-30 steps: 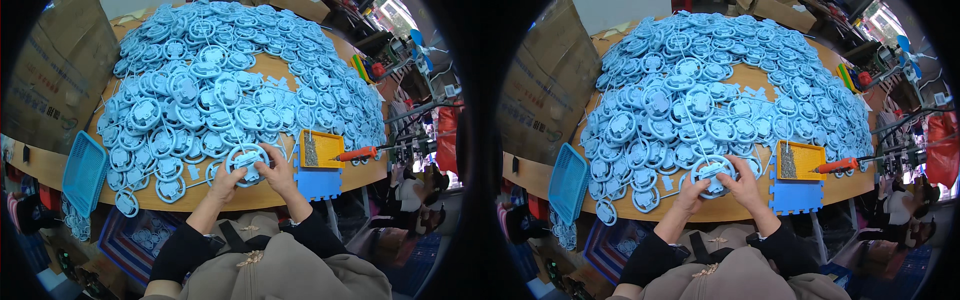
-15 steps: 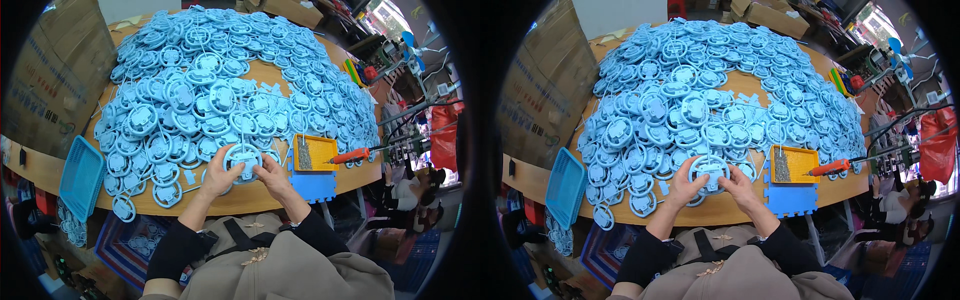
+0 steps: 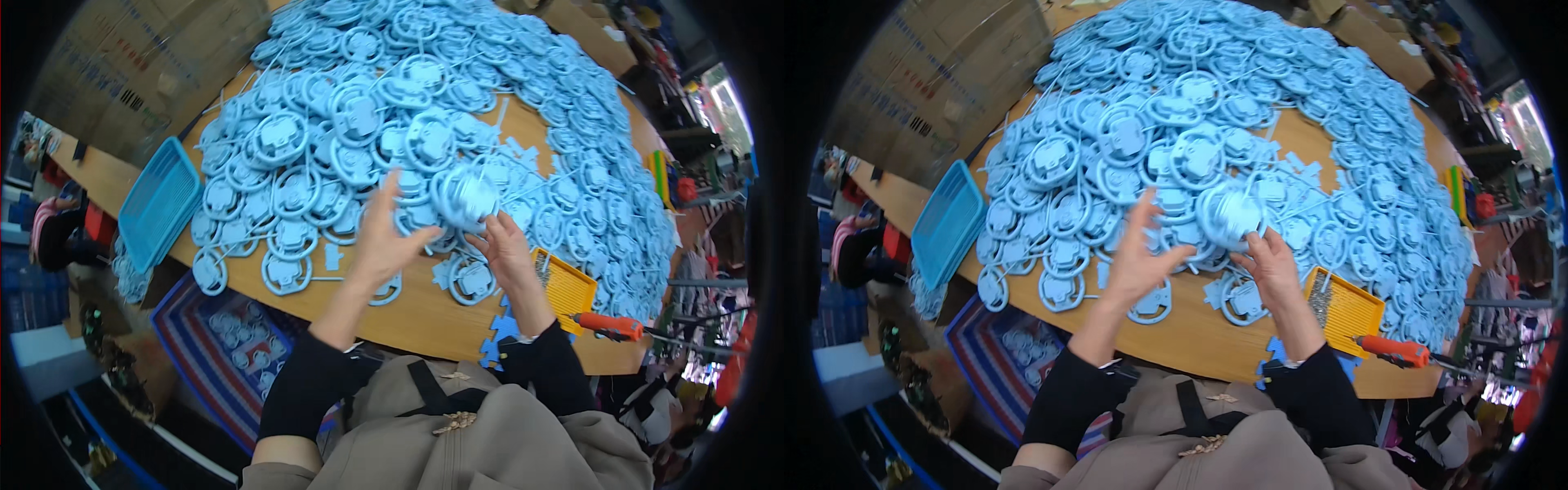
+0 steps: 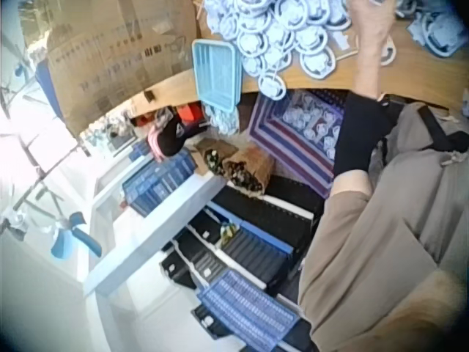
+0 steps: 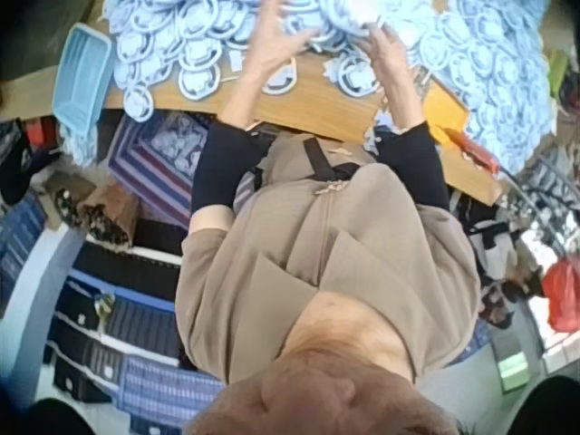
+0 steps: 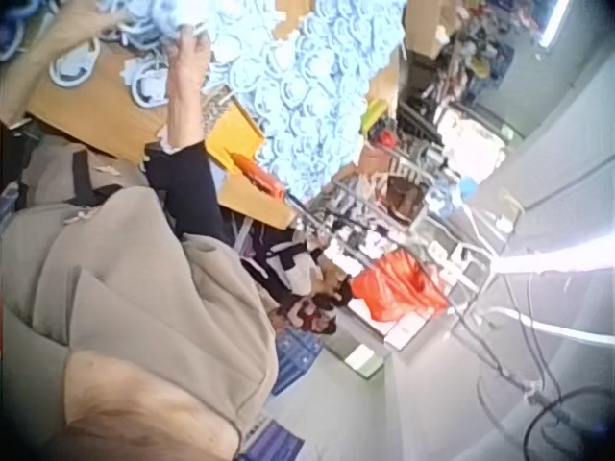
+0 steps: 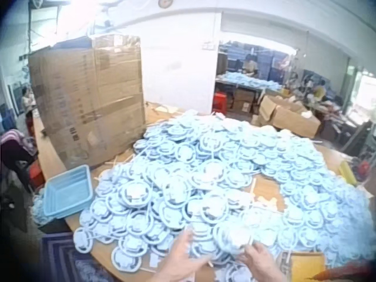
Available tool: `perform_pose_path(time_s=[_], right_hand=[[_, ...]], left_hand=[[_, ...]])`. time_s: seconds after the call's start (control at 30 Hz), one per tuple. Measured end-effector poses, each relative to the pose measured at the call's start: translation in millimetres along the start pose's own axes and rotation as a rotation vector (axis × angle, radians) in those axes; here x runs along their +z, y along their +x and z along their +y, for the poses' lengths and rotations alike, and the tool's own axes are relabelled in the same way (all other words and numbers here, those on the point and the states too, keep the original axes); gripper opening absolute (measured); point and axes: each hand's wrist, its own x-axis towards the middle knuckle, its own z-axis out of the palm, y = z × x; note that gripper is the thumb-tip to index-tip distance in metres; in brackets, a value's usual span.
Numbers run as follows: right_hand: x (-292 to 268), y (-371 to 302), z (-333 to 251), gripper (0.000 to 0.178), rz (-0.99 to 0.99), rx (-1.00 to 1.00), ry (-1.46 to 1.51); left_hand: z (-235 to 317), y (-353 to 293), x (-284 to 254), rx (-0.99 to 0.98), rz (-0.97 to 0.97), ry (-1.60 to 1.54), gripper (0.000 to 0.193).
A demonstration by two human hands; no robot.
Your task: Manually assembling blue plastic toy components and using an electric screwdriver.
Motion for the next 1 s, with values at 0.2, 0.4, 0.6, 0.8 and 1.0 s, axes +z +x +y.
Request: perform_pose_path(time_s=[0.2,0.4,0.6,0.8,1.0], right_hand=[[4,-38,67,0.068,-0.518,-0.586,-1.196],[93,-19,125,0.073,-1.052,-1.011,-1.65],[52,22,108,0.075,-0.818,-0.799,-1.686],[-1,41,77,0.072,-0.745,-0.847,-1.767],[-20,8,52,0.073,-0.681,-0.9,-1.688]], left_hand=[[-114,-79,-180,-0.158,0.678,1.329,0.095],[-191,-74,-244,-0.218,0.68,1.126,0.094],[-158,-23,-121,-0.111,0.601,1.094,0.094],[-128,-24,-29,-0.179,0.681,1.006,0.09],[-129,-39,-14,0.034,0.665,0.76,0.077]])
